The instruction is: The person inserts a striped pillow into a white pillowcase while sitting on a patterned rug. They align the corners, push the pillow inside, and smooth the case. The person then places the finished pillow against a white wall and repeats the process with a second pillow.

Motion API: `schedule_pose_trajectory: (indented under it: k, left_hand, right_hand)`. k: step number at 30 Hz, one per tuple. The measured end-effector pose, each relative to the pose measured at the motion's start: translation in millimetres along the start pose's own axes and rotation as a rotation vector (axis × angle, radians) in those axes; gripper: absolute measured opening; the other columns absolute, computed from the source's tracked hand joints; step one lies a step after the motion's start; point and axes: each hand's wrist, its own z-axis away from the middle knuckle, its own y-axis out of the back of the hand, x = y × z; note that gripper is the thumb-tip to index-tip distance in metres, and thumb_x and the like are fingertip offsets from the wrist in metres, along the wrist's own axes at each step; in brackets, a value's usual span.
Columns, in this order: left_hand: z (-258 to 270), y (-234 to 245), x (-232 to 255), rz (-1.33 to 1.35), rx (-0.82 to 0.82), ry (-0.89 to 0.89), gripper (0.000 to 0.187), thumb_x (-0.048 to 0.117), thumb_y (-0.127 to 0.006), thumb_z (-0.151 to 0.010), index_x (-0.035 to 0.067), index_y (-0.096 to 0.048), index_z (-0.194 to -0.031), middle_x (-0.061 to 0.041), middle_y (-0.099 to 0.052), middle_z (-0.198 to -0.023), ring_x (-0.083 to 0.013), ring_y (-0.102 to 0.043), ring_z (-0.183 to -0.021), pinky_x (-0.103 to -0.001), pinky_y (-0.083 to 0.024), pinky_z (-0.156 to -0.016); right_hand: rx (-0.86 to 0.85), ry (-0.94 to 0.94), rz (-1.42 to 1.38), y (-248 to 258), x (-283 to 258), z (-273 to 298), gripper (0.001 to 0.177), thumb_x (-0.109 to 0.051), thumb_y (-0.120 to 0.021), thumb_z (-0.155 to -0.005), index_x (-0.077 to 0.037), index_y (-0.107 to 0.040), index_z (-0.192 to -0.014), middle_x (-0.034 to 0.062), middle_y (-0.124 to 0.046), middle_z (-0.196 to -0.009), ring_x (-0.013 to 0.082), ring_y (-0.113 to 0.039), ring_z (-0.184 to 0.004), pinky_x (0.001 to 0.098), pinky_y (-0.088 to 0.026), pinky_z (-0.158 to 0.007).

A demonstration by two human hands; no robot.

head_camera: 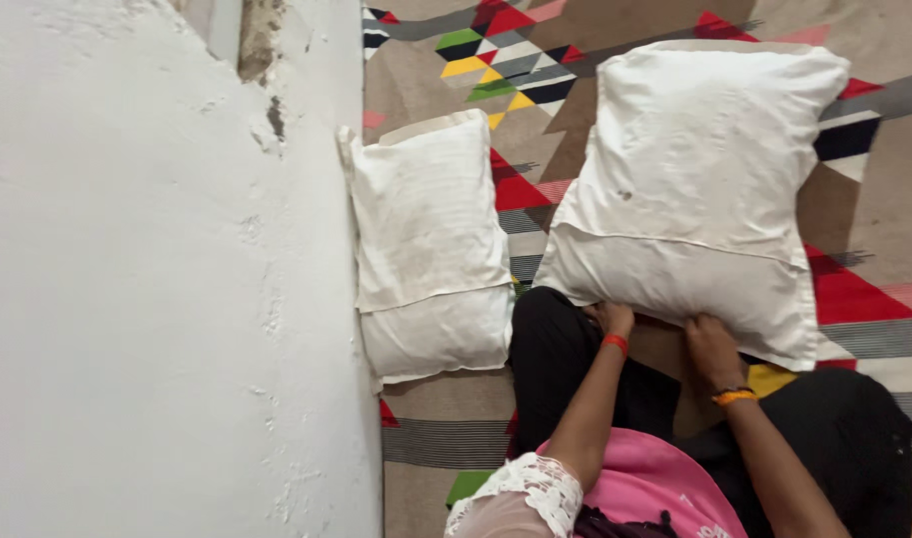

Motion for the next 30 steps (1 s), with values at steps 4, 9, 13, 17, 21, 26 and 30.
schedule_pose_trajectory:
  k: [4,9,13,17,21,26,30]
  left_hand:
    - [-7,14,12,-0.474,-0.526,-0.076,0.061,0.029,-0.059,-0.087,0.01,-0.055,-0.145,-0.023,-0.025,-0.165,-0.0601,0.0,-0.151,-0.071,-0.009,-0.12]
    - [5,53,60,-0.742,-0.43,-0.469,0.038,0.033,-0.049,-0.108,0.007,-0.076,-0.113,-0.023,-0.075,-0.126,-0.0407,-0.073,-0.116,-0.056,-0.058,-0.097]
    - [-50,93,79,-0.547,-0.059,-0.673,0.029,0.015,-0.057,-0.09,0.02,-0.072,-0.114,-0.008,-0.058,-0.139,-0.0297,-0.056,-0.127,-0.072,-0.034,-0.106]
    - [-96,146,67,-0.476,0.173,-0.711,0.053,0.007,-0.054,-0.083,0.024,-0.066,-0.132,-0.011,-0.054,-0.151,-0.0358,-0.046,-0.14,-0.065,-0.045,-0.1]
    - [-102,145,62,-0.636,0.07,-0.295,0.057,0.025,-0.057,-0.095,0.01,-0.044,-0.148,-0.014,-0.049,-0.145,-0.0348,-0.044,-0.137,-0.069,-0.04,-0.1]
    - [-110,139,60,-0.502,-0.088,-0.093,0.06,0.033,-0.061,-0.099,-0.001,-0.04,-0.144,-0.02,-0.054,-0.139,-0.0409,-0.057,-0.125,-0.068,-0.044,-0.097]
    - [-118,146,52,-0.543,-0.034,-0.202,0.038,0.031,-0.066,-0.09,0.004,-0.067,-0.117,-0.018,-0.069,-0.12,-0.0408,-0.066,-0.115,-0.061,-0.052,-0.094]
  right_hand:
    - [0.072,-0.264,-0.012,8,2,4,0.02,-0.03,-0.064,-0.099,-0.013,-0.071,-0.092,0.0089,-0.069,-0.087,0.0281,-0.068,-0.078,0.0401,-0.056,-0.073]
    - [0.337,-0.321,0.032,18,19,-9,0.021,-0.032,-0.066,-0.102,-0.012,-0.071,-0.099,0.0082,-0.068,-0.097,0.0267,-0.065,-0.09,0.0405,-0.052,-0.081]
    - [0.379,-0.482,0.162,34,82,-10,0.029,-0.032,-0.063,-0.102,-0.007,-0.063,-0.115,0.0139,-0.063,-0.113,0.028,-0.06,-0.104,0.0447,-0.047,-0.092]
    - [0.223,-0.573,0.113,29,142,8,0.031,-0.032,-0.056,-0.105,-0.004,-0.06,-0.118,0.0173,-0.064,-0.119,0.0337,-0.061,-0.113,0.0482,-0.048,-0.09]
    - [-0.022,-0.56,0.069,19,149,19,0.046,-0.047,-0.056,-0.105,-0.005,-0.065,-0.12,0.0239,-0.066,-0.119,0.0396,-0.064,-0.112,0.0549,-0.052,-0.096]
    - [-0.019,-0.725,-0.093,8,138,6,0.052,-0.047,-0.06,-0.096,-0.007,-0.066,-0.128,0.0235,-0.069,-0.121,0.0431,-0.064,-0.114,0.0636,-0.044,-0.096]
    - [-0.004,-0.781,-0.288,-7,156,14,0.04,-0.042,-0.06,-0.101,-0.007,-0.066,-0.121,0.0203,-0.072,-0.114,0.0424,-0.065,-0.109,0.063,-0.044,-0.099]
